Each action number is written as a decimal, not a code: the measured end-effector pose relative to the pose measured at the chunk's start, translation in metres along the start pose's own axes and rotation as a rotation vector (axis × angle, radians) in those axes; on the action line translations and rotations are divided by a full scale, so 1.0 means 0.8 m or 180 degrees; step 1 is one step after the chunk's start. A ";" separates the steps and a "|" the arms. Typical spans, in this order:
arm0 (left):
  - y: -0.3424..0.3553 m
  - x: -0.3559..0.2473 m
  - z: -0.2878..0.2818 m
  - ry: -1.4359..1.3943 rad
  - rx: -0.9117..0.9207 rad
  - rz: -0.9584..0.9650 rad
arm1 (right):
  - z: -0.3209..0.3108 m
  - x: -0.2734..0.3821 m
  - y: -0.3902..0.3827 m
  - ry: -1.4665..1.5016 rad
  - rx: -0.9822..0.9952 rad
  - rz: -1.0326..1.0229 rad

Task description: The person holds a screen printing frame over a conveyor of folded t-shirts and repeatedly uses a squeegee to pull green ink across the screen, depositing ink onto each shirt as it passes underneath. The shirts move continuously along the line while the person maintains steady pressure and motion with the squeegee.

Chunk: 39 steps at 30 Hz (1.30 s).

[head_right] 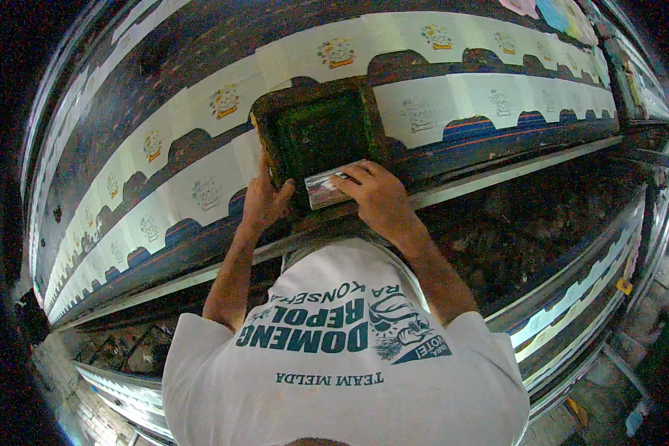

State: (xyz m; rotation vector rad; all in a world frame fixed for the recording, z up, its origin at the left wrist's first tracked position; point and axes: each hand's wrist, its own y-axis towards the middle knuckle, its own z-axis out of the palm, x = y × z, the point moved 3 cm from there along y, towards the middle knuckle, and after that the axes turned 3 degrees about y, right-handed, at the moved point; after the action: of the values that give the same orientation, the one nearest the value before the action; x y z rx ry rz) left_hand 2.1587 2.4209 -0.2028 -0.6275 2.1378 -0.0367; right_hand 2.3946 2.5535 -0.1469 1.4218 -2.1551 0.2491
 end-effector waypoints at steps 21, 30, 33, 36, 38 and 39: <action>0.106 -0.120 0.195 -0.0324 -0.0253 0.0299 | -0.109 -0.220 -0.079 0.0125 0.0013 -0.0084; 0.109 -0.106 0.195 -0.0012 -0.0258 0.0327 | -0.113 -0.217 -0.077 0.0012 0.0098 -0.0160; 0.109 -0.107 0.196 -0.0126 -0.0284 0.0238 | -0.123 -0.221 -0.070 0.0269 0.0430 0.0004; 0.107 -0.112 0.191 -0.0069 -0.0102 0.0055 | -0.128 -0.238 -0.034 0.0254 0.0528 0.0061; 0.106 -0.118 0.190 -0.0126 -0.0022 -0.0067 | -0.127 -0.255 0.012 0.0155 0.0337 -0.0005; 0.104 -0.121 0.191 -0.0160 -0.0032 -0.0033 | -0.126 -0.263 0.038 0.0130 0.0181 -0.0057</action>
State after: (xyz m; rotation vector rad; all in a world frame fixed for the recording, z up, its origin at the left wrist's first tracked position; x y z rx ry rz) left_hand 2.2873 2.5673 -0.2439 -0.6388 2.0875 -0.0157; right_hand 2.4638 2.7769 -0.1701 1.4542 -2.1169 0.3327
